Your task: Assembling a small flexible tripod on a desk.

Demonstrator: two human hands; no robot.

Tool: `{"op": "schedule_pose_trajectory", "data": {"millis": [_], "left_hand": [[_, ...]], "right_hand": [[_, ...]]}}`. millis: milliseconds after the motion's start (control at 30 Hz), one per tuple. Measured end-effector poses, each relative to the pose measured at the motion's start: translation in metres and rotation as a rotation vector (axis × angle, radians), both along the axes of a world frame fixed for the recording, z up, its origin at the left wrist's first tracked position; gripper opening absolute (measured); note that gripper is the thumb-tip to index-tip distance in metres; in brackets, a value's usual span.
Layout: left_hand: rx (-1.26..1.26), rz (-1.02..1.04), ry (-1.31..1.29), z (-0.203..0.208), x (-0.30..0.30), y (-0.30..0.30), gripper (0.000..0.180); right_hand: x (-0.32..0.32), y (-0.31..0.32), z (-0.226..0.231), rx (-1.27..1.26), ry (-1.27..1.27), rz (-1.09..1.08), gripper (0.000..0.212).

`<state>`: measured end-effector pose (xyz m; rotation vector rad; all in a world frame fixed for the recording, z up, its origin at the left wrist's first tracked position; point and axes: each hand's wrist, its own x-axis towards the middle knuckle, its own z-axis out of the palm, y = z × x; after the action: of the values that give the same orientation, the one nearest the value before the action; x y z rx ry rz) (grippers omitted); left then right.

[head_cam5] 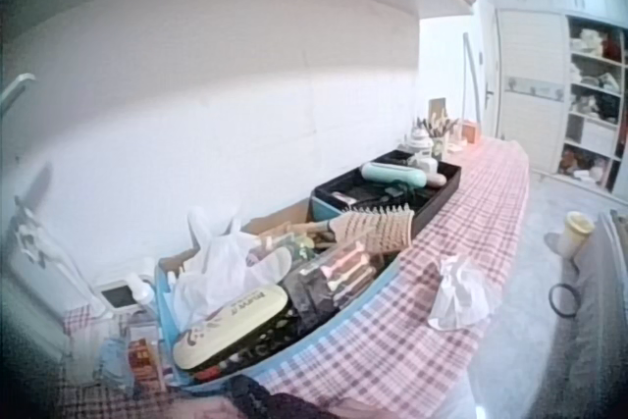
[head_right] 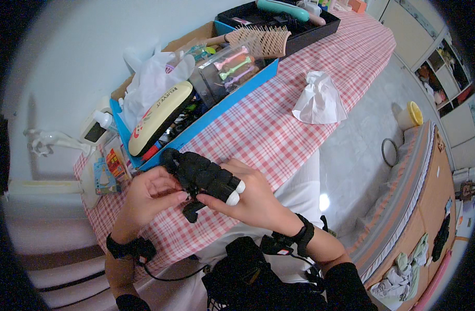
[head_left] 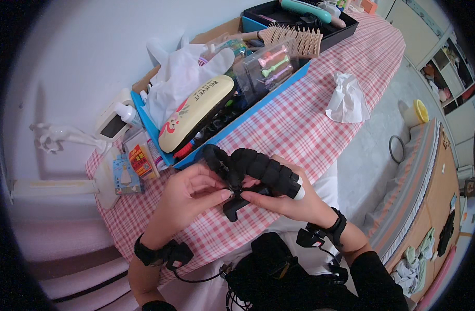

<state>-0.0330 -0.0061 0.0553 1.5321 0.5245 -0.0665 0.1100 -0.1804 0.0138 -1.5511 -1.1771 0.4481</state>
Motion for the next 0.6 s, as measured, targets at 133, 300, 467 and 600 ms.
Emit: {"op": "schedule_pose_trajectory", "data": {"millis": [133, 300, 467, 600], "left_hand": [[-0.049, 0.023, 0.046, -0.002, 0.001, -0.001, 0.022], [-0.1, 0.052, 0.059, -0.004, 0.001, -0.002, 0.017], [-0.083, 0.058, -0.021, -0.004, 0.004, -0.004, 0.025], [-0.009, 0.077, -0.061, -0.008, 0.001, -0.005, 0.025]], "right_hand": [[0.0, 0.002, -0.004, 0.045, 0.0, 0.0, 0.023], [-0.004, 0.004, -0.014, 0.067, 0.149, -0.03, 0.024], [-0.008, 0.004, -0.021, 0.006, 0.205, -0.071, 0.023], [-0.009, 0.004, -0.021, -0.017, 0.237, -0.067, 0.02]]}}
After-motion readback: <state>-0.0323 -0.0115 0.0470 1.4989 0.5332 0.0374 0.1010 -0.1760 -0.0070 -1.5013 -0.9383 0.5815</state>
